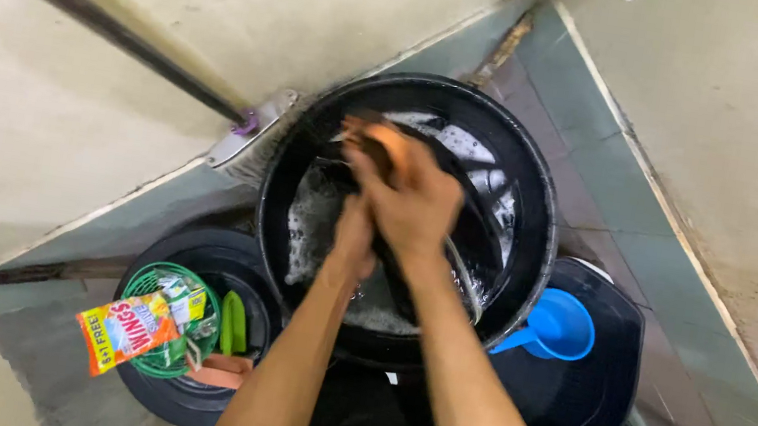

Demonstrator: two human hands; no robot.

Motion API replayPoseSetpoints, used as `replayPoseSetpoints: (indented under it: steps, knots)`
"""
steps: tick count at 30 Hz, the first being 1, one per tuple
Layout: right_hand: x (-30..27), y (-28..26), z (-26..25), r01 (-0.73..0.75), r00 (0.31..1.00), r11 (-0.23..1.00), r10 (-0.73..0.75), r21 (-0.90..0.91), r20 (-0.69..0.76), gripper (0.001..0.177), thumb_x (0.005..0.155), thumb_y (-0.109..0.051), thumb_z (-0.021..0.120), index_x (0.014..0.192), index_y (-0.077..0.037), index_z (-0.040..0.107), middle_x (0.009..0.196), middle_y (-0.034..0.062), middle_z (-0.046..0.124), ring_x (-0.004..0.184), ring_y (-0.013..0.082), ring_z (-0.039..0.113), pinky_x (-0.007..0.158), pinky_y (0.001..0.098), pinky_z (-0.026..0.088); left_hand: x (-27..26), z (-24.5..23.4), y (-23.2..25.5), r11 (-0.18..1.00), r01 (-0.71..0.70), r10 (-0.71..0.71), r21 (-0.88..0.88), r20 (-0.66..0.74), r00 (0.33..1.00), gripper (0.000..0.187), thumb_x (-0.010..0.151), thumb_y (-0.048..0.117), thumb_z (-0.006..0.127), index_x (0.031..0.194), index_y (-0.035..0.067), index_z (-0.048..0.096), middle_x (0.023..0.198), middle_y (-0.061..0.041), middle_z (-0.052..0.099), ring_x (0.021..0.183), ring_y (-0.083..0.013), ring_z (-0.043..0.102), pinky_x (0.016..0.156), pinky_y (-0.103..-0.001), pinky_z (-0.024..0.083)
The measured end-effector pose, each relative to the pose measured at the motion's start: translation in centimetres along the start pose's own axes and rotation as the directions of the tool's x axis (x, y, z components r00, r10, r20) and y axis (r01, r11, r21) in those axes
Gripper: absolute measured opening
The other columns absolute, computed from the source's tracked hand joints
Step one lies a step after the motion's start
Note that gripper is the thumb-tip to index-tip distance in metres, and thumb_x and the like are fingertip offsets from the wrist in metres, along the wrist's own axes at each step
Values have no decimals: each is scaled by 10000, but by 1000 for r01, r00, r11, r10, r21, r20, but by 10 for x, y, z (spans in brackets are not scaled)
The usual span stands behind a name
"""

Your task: The person cleans a black bag and a pink bag by hand using a brush and detergent in a bucket of soapy water. They scrub the exterior of the black bag first, then clean the pink bag, and finally lift the black bag from the water.

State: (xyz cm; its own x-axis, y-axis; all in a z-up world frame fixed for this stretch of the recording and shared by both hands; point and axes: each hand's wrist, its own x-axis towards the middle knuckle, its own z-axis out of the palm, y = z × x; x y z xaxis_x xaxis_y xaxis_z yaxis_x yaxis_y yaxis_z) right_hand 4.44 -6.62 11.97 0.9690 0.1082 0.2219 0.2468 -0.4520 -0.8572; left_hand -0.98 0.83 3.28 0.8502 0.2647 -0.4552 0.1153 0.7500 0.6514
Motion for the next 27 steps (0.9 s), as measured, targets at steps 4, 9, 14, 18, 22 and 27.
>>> replayPoseSetpoints:
  steps: [4, 9, 14, 18, 22, 27]
  knots:
    - [-59, 58, -81, 20, 993, 948, 19, -317, 119, 405, 785, -350, 866, 1110, -124, 785, 808, 114, 766, 683, 255, 746, 614, 369, 575, -3, -1, 42, 978, -22, 18, -207, -21, 1000, 592, 964, 467, 667, 1315, -8, 617, 1272, -122, 678, 1137, -267, 663, 1006, -418, 548]
    - [-64, 67, -55, -246, 957, 969, 241, -14, -159, 333, 889, -325, 854, 1059, -49, 773, 823, 85, 752, 718, 155, 659, 684, 328, 542, -12, -16, 49, 986, 78, -120, -148, -302, 946, 703, 856, 513, 705, 1360, 54, 534, 1427, -131, 601, 1256, -293, 624, 1036, -477, 538]
    - [-38, 45, -39, -67, 996, 995, 62, -72, -69, 353, 892, -304, 862, 1068, -19, 751, 826, 95, 732, 714, 144, 658, 688, 319, 540, 6, -24, 45, 994, 77, -49, 76, -324, 945, 899, 823, 694, 628, 1433, 36, 560, 1492, -142, 560, 1307, -237, 544, 1039, -446, 419]
    - [-69, 102, -68, 60, 998, 979, -58, -193, 13, 415, 1014, -359, 844, 1167, -4, 692, 1040, 144, 735, 914, 201, 707, 839, 357, 559, 14, -16, 26, 829, 215, 1, 516, -386, 923, 933, 915, 742, 558, 1090, -152, 763, 1114, -306, 761, 1083, -392, 685, 862, -535, 538]
    - [-98, 179, -83, -126, 989, 929, 145, -349, 31, 512, 996, -334, 860, 1276, 7, 599, 1057, 174, 720, 953, 258, 725, 870, 391, 539, 2, -26, 23, 738, -115, 276, 664, -142, 951, 769, 887, 705, 567, 1163, 8, 737, 990, -172, 765, 988, -315, 731, 886, -402, 537]
    - [-126, 215, -58, -132, 984, 982, 112, 139, 139, 780, 1002, -376, 876, 1401, 68, 375, 1334, 182, 579, 1185, 218, 598, 1039, 357, 500, -30, -85, 44, 809, -203, 251, 552, -11, 968, 558, 940, 473, 673, 1279, 32, 631, 1080, -110, 740, 991, -237, 728, 858, -365, 565]
